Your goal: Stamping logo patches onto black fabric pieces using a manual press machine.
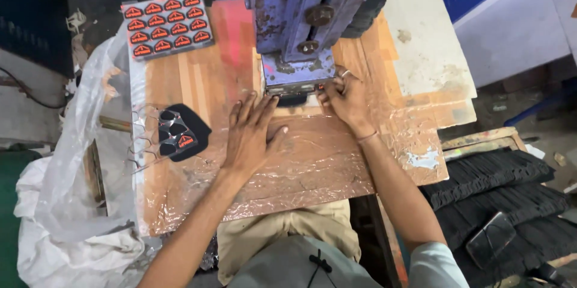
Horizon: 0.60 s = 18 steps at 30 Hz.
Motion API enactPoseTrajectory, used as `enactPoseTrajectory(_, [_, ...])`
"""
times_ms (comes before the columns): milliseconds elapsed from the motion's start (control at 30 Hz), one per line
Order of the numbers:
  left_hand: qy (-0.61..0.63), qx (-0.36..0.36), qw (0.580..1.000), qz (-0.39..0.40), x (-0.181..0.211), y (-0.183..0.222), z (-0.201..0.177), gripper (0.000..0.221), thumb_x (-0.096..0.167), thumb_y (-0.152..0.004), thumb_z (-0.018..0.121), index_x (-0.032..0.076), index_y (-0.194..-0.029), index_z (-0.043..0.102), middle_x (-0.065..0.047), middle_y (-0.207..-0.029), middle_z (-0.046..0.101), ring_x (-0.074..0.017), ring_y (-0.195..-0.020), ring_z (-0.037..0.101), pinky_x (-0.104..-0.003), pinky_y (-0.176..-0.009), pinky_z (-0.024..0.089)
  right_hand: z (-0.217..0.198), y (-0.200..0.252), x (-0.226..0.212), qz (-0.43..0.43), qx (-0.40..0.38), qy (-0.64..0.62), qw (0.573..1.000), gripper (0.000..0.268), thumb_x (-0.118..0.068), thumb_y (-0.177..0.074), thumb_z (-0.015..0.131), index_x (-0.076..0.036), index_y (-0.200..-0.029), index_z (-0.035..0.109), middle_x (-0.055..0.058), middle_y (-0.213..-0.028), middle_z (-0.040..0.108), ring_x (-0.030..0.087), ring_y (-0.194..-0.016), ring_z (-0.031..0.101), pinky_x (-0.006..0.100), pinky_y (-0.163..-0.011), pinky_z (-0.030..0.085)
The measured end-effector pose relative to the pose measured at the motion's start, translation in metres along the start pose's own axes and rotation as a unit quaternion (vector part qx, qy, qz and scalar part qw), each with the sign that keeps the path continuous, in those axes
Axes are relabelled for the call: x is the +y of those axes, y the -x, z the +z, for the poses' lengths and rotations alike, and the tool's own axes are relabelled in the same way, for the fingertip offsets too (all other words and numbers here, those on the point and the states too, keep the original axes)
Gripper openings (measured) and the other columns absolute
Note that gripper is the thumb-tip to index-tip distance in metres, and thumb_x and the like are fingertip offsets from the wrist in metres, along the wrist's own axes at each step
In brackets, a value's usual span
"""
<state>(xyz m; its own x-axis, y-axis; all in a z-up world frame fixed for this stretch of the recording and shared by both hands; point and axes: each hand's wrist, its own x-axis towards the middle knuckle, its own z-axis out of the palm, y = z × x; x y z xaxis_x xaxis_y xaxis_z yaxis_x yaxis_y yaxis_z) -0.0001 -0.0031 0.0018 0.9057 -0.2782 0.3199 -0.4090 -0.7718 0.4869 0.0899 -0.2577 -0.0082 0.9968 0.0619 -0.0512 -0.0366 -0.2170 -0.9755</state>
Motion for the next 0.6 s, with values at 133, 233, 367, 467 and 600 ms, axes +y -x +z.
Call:
enactPoseTrajectory(133, [-0.015, 0.013, 1.000, 0.010, -0.002, -0.001, 0.001, 0.066, 0.042, -0.095, 0.067, 0.002, -0.146, 0.053, -0.017, -0.150, 0.055, -0.0391, -0.146, 0.039, -0.058, -0.119, 0.026, 0.000, 0.001, 0.002, -0.033, -0.005, -0.003, 0.999, 0.026, 0.007, -0.100, 0.053, 0.006, -0.126, 0.058, 0.006, -0.090, 0.073, 0.008, -0.070, 0.068, 0.022, -0.056, 0.055])
enactPoseTrajectory(233, [-0.025, 0.013, 1.000, 0.012, -0.003, -0.004, 0.001, 0.067, 0.042, -0.095, 0.067, 0.002, -0.146, 0.053, -0.017, -0.148, 0.057, -0.0390, -0.145, 0.040, -0.058, -0.120, 0.027, 0.001, 0.000, -0.006, -0.042, -0.005, -0.003, 0.999, 0.026, 0.008, -0.100, 0.052, 0.007, -0.125, 0.058, 0.006, -0.090, 0.073, 0.007, -0.070, 0.068, 0.021, -0.057, 0.055])
enactPoseTrajectory(367, [-0.025, 0.011, 0.999, 0.017, -0.001, -0.002, 0.000, 0.067, 0.042, -0.094, 0.067, 0.002, -0.146, 0.054, -0.016, -0.147, 0.058, -0.0398, -0.144, 0.042, -0.058, -0.119, 0.027, 0.000, 0.000, 0.000, -0.043, -0.009, 0.004, 0.999, 0.026, 0.006, -0.100, 0.052, 0.006, -0.126, 0.058, 0.005, -0.088, 0.072, 0.007, -0.069, 0.067, 0.021, -0.057, 0.055])
enactPoseTrajectory(467, [-0.022, 0.020, 0.999, 0.017, -0.004, -0.006, 0.000, 0.066, 0.043, -0.095, 0.067, 0.003, -0.146, 0.054, -0.017, -0.148, 0.057, -0.0391, -0.145, 0.042, -0.058, -0.119, 0.027, 0.001, 0.001, -0.002, -0.051, -0.008, 0.005, 0.999, 0.026, 0.005, -0.101, 0.053, 0.005, -0.126, 0.060, 0.004, -0.088, 0.072, 0.006, -0.070, 0.066, 0.021, -0.057, 0.054])
enactPoseTrajectory(600, [-0.021, 0.019, 1.000, 0.014, -0.004, 0.004, -0.004, 0.067, 0.044, -0.094, 0.066, 0.001, -0.145, 0.055, -0.018, -0.147, 0.057, -0.0402, -0.143, 0.041, -0.058, -0.119, 0.026, -0.005, 0.012, -0.005, -0.053, -0.013, 0.020, 0.998, 0.028, 0.003, -0.102, 0.054, 0.004, -0.129, 0.059, 0.003, -0.090, 0.072, 0.005, -0.072, 0.068, 0.021, -0.059, 0.056])
